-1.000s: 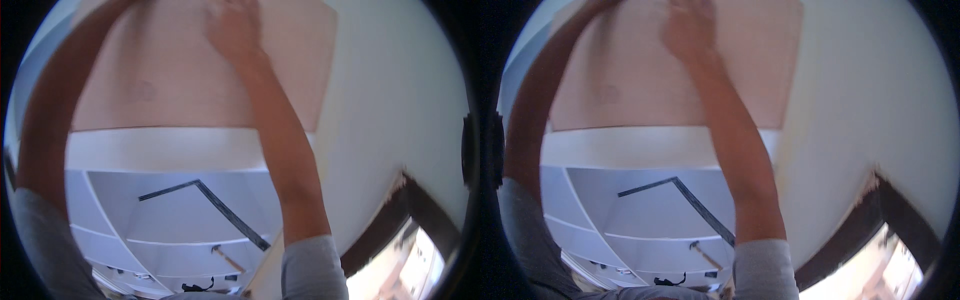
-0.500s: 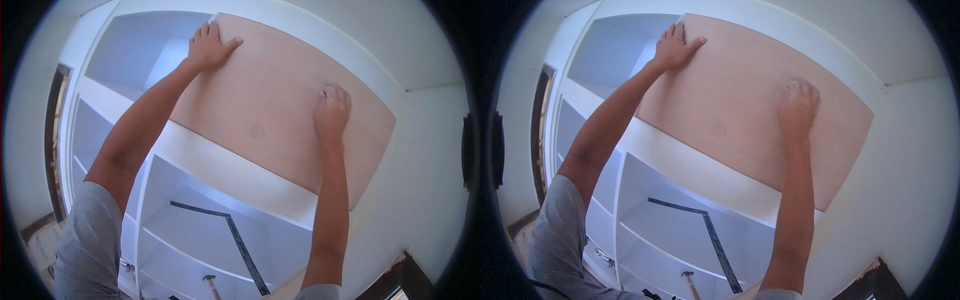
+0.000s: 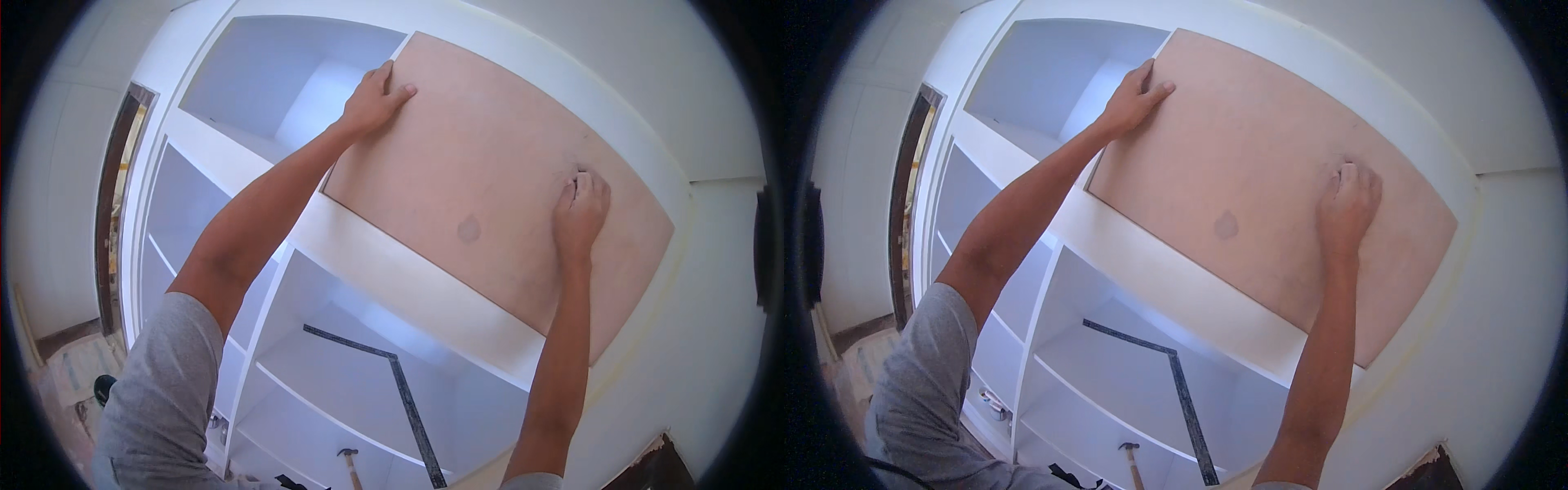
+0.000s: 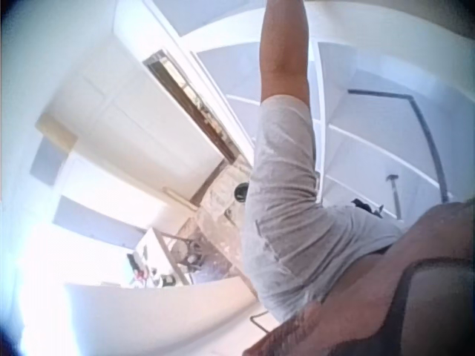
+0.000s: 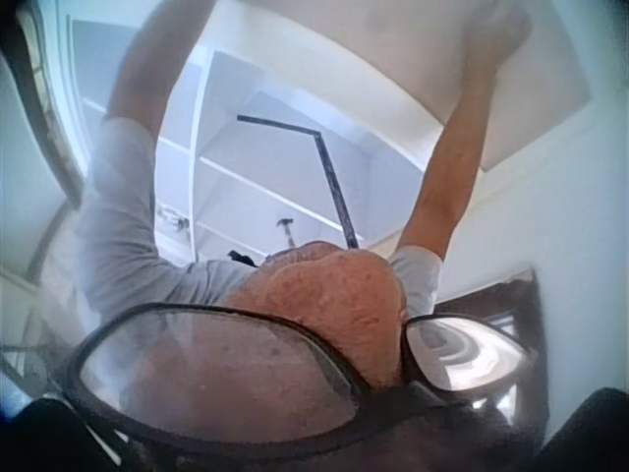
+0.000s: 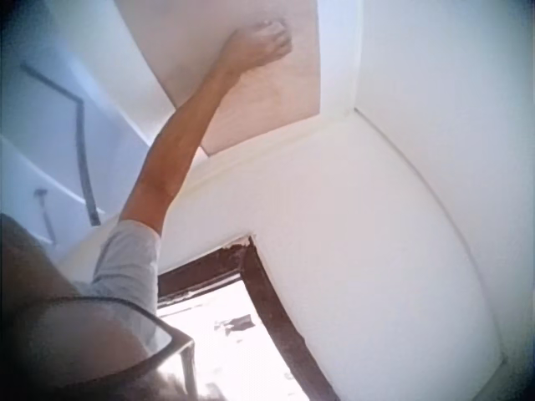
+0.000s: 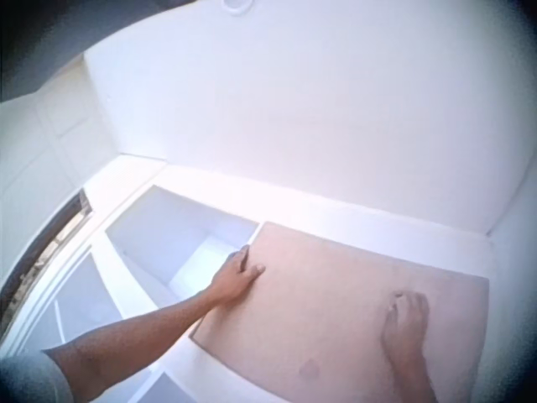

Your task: The person marks a wood piece with a pencil, scrapes the edge of a wooden panel with a tool, and rubs the surface by hand. The person then carries the panel to a built-in shelf unit and fits it into a curved slot.

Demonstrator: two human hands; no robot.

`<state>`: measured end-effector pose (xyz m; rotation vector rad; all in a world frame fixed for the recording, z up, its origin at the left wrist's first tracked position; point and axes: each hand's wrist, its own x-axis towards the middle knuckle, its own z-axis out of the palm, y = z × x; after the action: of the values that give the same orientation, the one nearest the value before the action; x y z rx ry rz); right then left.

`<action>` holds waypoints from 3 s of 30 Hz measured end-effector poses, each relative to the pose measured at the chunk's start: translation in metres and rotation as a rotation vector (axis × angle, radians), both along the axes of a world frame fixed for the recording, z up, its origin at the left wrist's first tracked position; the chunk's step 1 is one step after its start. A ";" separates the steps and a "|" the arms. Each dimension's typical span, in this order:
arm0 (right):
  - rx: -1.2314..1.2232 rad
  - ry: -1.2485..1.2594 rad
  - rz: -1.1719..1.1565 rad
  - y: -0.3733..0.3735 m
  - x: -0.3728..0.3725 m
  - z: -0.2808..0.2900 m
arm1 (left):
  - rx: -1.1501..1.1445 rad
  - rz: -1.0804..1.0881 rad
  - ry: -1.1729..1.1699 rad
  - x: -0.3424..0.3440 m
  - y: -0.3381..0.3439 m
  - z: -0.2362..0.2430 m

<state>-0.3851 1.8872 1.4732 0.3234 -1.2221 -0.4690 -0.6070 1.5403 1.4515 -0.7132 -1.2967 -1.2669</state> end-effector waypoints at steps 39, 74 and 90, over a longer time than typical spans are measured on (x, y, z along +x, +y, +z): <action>-0.064 0.034 -0.072 0.017 -0.047 0.005 | 0.151 0.490 0.130 -0.060 -0.030 0.045; 0.010 0.105 -0.056 -0.008 -0.002 -0.006 | 0.166 0.416 0.096 0.020 0.017 -0.048; -0.218 -0.112 -0.002 -0.084 0.029 -0.012 | 0.109 -0.285 -0.316 0.084 -0.125 -0.109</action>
<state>-0.3559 1.8030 1.4614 0.1638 -1.3692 -0.3189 -0.5230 1.4151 1.3428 -0.6540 -1.3991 -1.7225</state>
